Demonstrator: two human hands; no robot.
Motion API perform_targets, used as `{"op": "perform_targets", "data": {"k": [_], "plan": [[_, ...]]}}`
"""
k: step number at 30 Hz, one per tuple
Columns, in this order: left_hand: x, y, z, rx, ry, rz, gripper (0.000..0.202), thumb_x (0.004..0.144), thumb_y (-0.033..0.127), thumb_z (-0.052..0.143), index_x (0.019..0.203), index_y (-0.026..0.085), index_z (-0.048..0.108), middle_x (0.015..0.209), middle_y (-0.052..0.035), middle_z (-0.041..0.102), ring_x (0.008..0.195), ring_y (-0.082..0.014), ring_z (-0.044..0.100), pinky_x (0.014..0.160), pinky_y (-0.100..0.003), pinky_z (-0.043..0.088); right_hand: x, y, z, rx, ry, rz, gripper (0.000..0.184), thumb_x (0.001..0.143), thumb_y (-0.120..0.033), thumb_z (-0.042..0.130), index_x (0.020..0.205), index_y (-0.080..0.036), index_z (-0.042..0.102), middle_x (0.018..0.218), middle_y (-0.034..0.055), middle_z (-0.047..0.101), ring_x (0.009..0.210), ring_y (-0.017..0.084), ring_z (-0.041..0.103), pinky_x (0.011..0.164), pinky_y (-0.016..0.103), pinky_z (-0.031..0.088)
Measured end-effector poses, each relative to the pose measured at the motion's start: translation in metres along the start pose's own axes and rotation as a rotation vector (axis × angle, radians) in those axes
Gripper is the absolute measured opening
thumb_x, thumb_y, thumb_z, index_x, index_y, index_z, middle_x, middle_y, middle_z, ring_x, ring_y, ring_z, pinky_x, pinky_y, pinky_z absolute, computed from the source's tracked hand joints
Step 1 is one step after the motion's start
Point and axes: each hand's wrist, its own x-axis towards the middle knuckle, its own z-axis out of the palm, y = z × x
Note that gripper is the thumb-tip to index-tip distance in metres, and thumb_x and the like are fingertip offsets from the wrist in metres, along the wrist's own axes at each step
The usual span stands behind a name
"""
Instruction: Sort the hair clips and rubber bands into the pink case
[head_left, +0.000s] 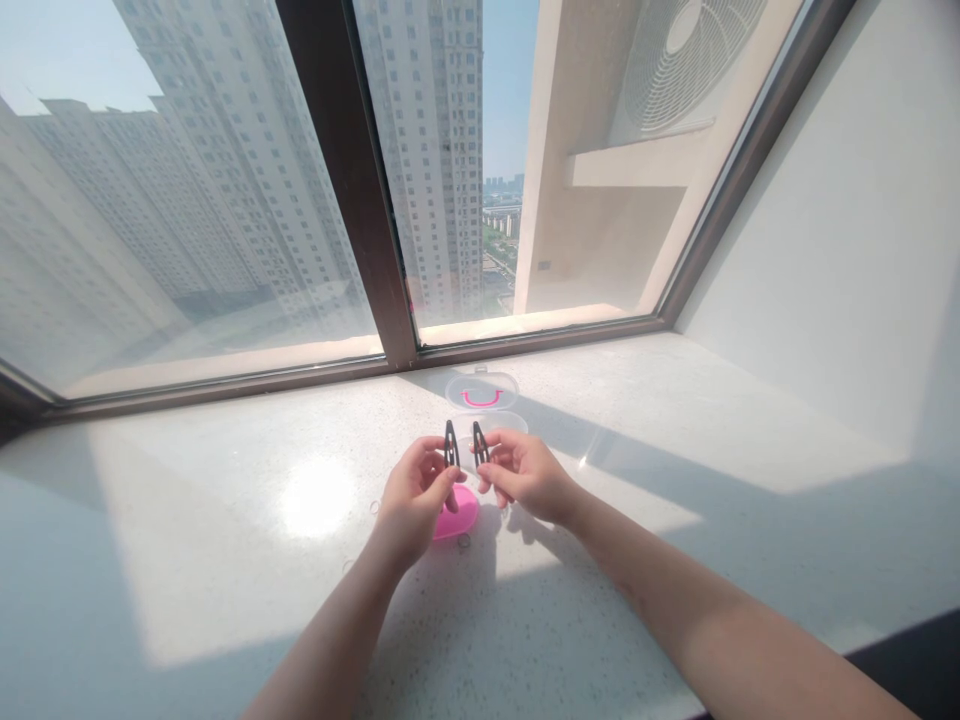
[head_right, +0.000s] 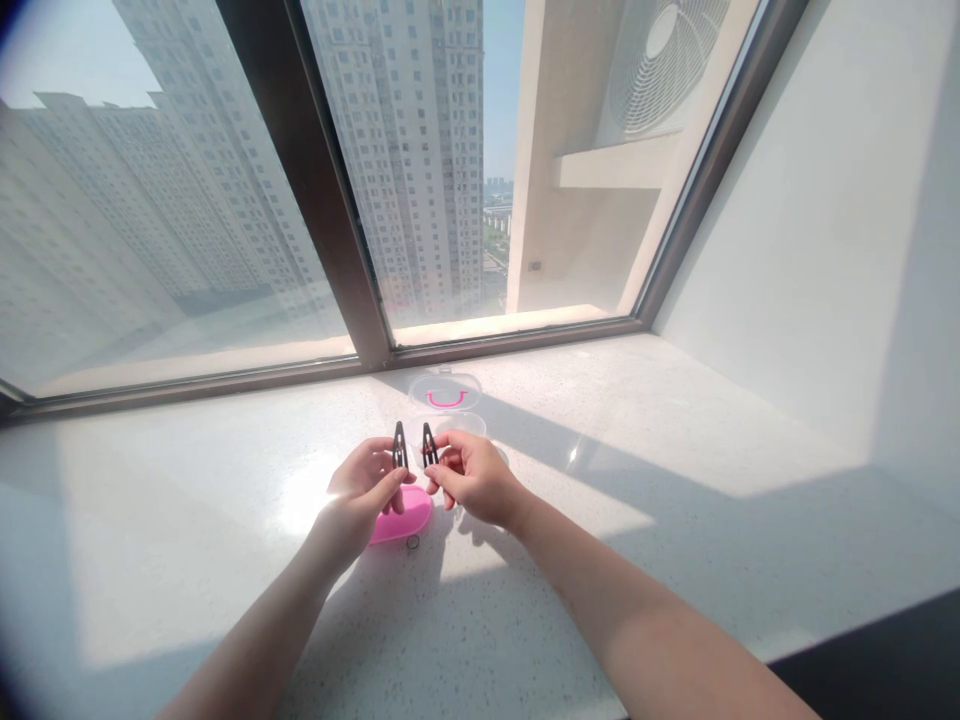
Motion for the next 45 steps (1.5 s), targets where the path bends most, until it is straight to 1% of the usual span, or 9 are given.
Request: {"op": "perform_targets", "data": {"k": [8, 16, 23, 30, 33, 39, 45], "plan": [[0.001, 0.000, 0.001, -0.003, 0.000, 0.000, 0.020, 0.085, 0.022, 0.058, 0.104, 0.020, 0.052, 0.071, 0.0030, 0.058, 0.052, -0.0094, 0.057, 0.052, -0.022, 0.044, 0.001, 0.003, -0.001, 0.000, -0.003, -0.006, 0.022, 0.082, -0.020, 0.060, 0.103, -0.015, 0.061, 0.064, -0.0005, 0.065, 0.045, 0.008, 0.054, 0.044, 0.021, 0.047], [-0.002, 0.006, 0.001, 0.044, 0.003, -0.013, 0.021, 0.085, 0.025, 0.058, 0.105, 0.019, 0.051, 0.071, 0.0022, 0.059, 0.051, -0.0097, 0.056, 0.051, -0.023, 0.044, 0.001, 0.002, 0.000, 0.008, 0.002, 0.001, 0.022, 0.082, -0.020, 0.060, 0.103, -0.014, 0.061, 0.063, -0.0004, 0.065, 0.044, 0.008, 0.053, 0.044, 0.020, 0.046], [0.000, 0.008, 0.003, 0.037, 0.018, -0.024, 0.023, 0.082, 0.023, 0.060, 0.103, 0.019, 0.052, 0.066, 0.0044, 0.056, 0.052, -0.0105, 0.057, 0.051, -0.023, 0.044, 0.001, 0.002, 0.000, 0.022, -0.001, -0.009, 0.024, 0.081, -0.021, 0.061, 0.104, -0.013, 0.061, 0.063, -0.0001, 0.064, 0.044, 0.008, 0.053, 0.044, 0.020, 0.045], [-0.002, 0.011, 0.005, 0.009, 0.042, -0.026, 0.025, 0.080, 0.025, 0.062, 0.102, 0.018, 0.054, 0.065, 0.0040, 0.055, 0.051, -0.0115, 0.057, 0.050, -0.023, 0.043, 0.001, 0.003, 0.001, 0.020, -0.003, -0.007, 0.024, 0.081, -0.023, 0.061, 0.103, -0.014, 0.061, 0.064, -0.0002, 0.064, 0.045, 0.008, 0.053, 0.045, 0.021, 0.045], [-0.002, 0.009, 0.004, 0.011, 0.025, -0.030, 0.026, 0.080, 0.025, 0.062, 0.103, 0.018, 0.053, 0.066, 0.0037, 0.056, 0.051, -0.0114, 0.057, 0.050, -0.023, 0.043, 0.001, 0.002, 0.001, 0.018, -0.002, 0.001, 0.025, 0.080, -0.024, 0.061, 0.103, -0.014, 0.061, 0.063, -0.0003, 0.064, 0.045, 0.009, 0.053, 0.044, 0.021, 0.045], [-0.002, 0.006, 0.004, 0.022, 0.030, -0.024, 0.026, 0.080, 0.026, 0.062, 0.103, 0.018, 0.054, 0.066, 0.0042, 0.055, 0.051, -0.0113, 0.057, 0.051, -0.023, 0.044, 0.001, -0.003, 0.002, 0.016, 0.012, 0.020, 0.021, 0.079, -0.024, 0.062, 0.098, -0.015, 0.060, 0.062, -0.0011, 0.063, 0.043, 0.008, 0.052, 0.043, 0.021, 0.044], [-0.002, 0.011, 0.005, 0.042, 0.034, -0.029, 0.025, 0.081, 0.027, 0.061, 0.103, 0.018, 0.054, 0.065, 0.0051, 0.054, 0.050, -0.0107, 0.055, 0.050, -0.023, 0.043, 0.000, -0.006, 0.002, 0.013, 0.011, 0.020, 0.024, 0.078, -0.024, 0.061, 0.100, -0.013, 0.060, 0.061, -0.0009, 0.063, 0.043, 0.008, 0.052, 0.043, 0.021, 0.044]]}}
